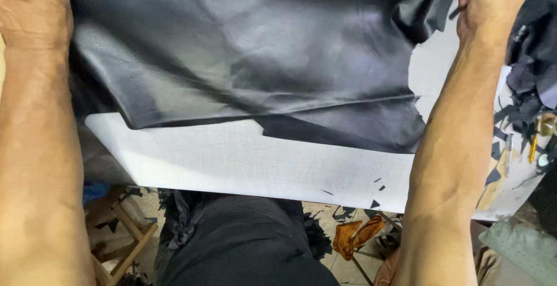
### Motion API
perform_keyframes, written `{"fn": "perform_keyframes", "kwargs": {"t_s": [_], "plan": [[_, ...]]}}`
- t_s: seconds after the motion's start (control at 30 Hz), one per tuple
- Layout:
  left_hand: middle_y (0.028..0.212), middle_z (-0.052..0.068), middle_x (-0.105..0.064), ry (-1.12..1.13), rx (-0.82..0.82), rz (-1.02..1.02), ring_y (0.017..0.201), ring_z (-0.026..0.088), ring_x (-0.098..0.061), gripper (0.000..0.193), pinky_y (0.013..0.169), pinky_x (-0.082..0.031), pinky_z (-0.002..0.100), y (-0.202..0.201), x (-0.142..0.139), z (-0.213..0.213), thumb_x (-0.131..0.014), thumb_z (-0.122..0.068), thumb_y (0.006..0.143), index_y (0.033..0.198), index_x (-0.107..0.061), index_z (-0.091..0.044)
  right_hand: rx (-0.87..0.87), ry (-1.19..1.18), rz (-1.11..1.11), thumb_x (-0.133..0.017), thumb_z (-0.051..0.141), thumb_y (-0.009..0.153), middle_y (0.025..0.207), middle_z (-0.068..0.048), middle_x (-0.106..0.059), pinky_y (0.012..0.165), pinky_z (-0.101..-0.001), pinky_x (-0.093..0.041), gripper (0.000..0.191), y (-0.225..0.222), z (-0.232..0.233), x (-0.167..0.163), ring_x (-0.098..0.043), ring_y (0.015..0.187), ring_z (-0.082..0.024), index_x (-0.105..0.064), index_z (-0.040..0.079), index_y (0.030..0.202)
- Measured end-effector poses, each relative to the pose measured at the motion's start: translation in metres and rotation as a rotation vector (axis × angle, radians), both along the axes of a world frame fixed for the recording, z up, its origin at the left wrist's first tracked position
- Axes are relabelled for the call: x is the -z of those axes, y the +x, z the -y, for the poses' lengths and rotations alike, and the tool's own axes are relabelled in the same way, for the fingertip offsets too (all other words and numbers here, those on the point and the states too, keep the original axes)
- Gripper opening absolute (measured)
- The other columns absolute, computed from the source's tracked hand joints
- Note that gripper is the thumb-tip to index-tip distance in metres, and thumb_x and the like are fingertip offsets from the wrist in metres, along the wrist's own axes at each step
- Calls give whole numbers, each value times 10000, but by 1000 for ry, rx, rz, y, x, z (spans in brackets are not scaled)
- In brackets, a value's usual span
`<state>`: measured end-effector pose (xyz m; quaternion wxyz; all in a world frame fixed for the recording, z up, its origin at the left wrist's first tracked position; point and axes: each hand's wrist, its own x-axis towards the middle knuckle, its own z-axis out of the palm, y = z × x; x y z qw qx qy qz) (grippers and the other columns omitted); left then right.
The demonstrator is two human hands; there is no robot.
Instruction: The person places cardboard templates on a large sheet of black leather and uses a rotary cutter to cut out shapes. The person repeatedly repositions templates and cuts multiple pieces, then sets the cut pieces aside.
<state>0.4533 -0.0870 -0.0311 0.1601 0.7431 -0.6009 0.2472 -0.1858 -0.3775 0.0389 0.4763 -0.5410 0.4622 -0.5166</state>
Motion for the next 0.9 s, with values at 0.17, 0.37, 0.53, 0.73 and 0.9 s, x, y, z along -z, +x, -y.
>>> {"fn": "perform_keyframes", "kwargs": {"t_s": [0.17, 0.37, 0.53, 0.73, 0.9], "plan": [[636, 13, -666, 39, -112, 71, 478, 164, -624, 391, 395, -459, 282, -17, 6, -5, -513, -286, 1179, 927, -740, -92, -46, -194, -952, -617, -81, 975, 995, -169, -751, 806, -325, -593, 213, -82, -112, -19, -779, 916, -241, -723, -76, 1159], [957, 276, -667, 251, -374, -545, 873, 417, -660, 386, 764, -523, 487, -69, -11, -183, -640, -248, 1062, 1141, -632, 130, 506, 339, -1268, -766, 193, 999, 779, -165, -738, 676, -381, -537, 213, -168, -298, -12, -716, 679, -243, -757, -19, 1013], [1357, 323, -535, 138, -427, -569, 1274, 496, -505, 482, 1095, -394, 547, -88, -2, -246, -778, -126, 994, 1328, -531, 118, 581, 229, -1177, -848, 259, 929, 850, -213, -689, 667, -458, -524, 355, -182, -359, 44, -667, 702, -334, -720, -65, 994], [1124, 269, -625, 54, -550, -491, 1071, 477, -580, 258, 942, -450, 546, -92, -6, -219, -758, -144, 1051, 1144, -601, 38, 410, 189, -1148, -805, 221, 990, 811, -202, -669, 728, -486, -490, 363, -202, -331, 97, -622, 735, -356, -667, -92, 868], [1074, 253, -655, 17, -467, -447, 1005, 462, -619, 195, 882, -479, 518, -92, -39, -248, -717, -46, 1006, 1143, -611, 44, 411, 332, -1080, -776, 203, 1014, 811, -186, -676, 698, -459, -479, 318, -231, -357, 84, -625, 725, -318, -671, -72, 896]]}}
